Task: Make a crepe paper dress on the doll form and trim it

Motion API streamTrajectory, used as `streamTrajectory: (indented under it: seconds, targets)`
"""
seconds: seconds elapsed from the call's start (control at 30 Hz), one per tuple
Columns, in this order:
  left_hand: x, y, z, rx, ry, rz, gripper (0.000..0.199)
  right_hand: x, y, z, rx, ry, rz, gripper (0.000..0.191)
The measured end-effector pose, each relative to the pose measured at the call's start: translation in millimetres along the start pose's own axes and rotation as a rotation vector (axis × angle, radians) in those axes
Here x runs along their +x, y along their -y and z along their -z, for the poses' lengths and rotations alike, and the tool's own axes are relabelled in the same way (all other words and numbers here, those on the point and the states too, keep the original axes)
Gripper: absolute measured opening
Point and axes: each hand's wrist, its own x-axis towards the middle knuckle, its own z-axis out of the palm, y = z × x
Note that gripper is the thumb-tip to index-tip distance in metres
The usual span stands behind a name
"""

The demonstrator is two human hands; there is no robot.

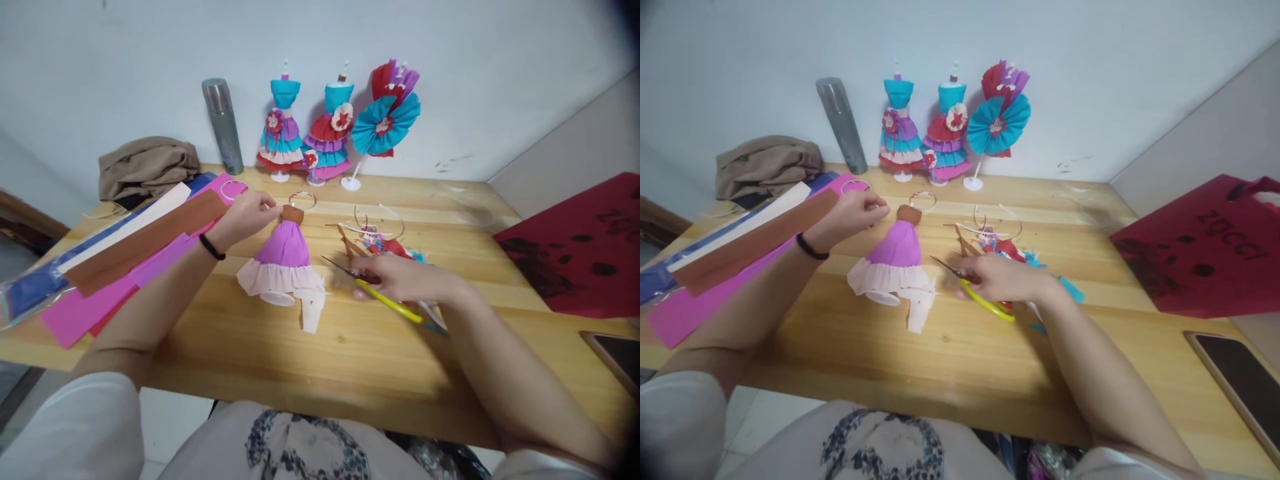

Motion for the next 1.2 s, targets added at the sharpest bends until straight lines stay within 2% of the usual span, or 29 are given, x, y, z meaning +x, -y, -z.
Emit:
streamTrajectory:
  seconds: [0.07,0.13,0.2,0.3,0.4,0.47,0.53,0.63,0.73,0.83,1.0,1.1,1.2]
  targets:
    - [-20.2,-2.2,8.5,0.142,0.026,-0.062,0.017,-7.1,-1.1,4.8,0.081,0.024,0.064,0.045]
    - [-44.7,2.2,14.5,0.254,0.135,-0.12,0.018,-13.1,-0.4,7.8,0.193,0.067,0.127,0.047]
    - [-69.7,12.1,17.9,0.249,0.227,-0.085,0.021,-16.6,1.7,8.7,0.369,0.164,0.172,0.046]
    - [-101.7,31.8,17.7,0.1,0.42,0.119,0.03,-15.3,4.2,6.9,0.56,0.333,0.217,0.041]
    - [-125.0,48.7,12.8,-0.174,0.537,0.421,0.039,-7.8,2.6,2.0,0.571,0.368,0.283,0.042]
    - [-135.7,55.1,9.0,-0.375,0.482,0.674,0.034,-2.6,-0.3,-2.2,0.551,0.348,0.315,0.047]
    - [-141.9,57.7,6.3,-0.569,0.332,0.866,0.026,1.1,-2.8,-5.5,0.517,0.327,0.329,0.052]
    - [-142.8,58.0,3.9,-0.762,0.173,0.992,0.025,3.7,-3.1,-7.2,0.462,0.326,0.323,0.052]
    - [-137.0,57.6,1.7,-0.832,0.127,0.976,0.02,5.1,-0.3,-6.3,0.426,0.344,0.302,0.046]
    - [-130.5,56.2,-0.8,-0.82,0.135,0.945,0.015,6.7,1.5,-6.3,0.419,0.345,0.304,0.044]
    - [-126.3,52.3,-3.2,-0.834,0.119,0.846,0.026,8.1,-0.4,-10.9,0.462,0.317,0.335,0.046]
    - [-126.8,51.1,-4.3,-0.897,0.069,0.814,0.018,7.2,-1.5,-11.8,0.464,0.312,0.344,0.046]
    - [-126.7,47.7,-5.5,-0.989,-0.011,0.842,0.008,4.5,-2.5,-8.6,0.448,0.317,0.338,0.048]
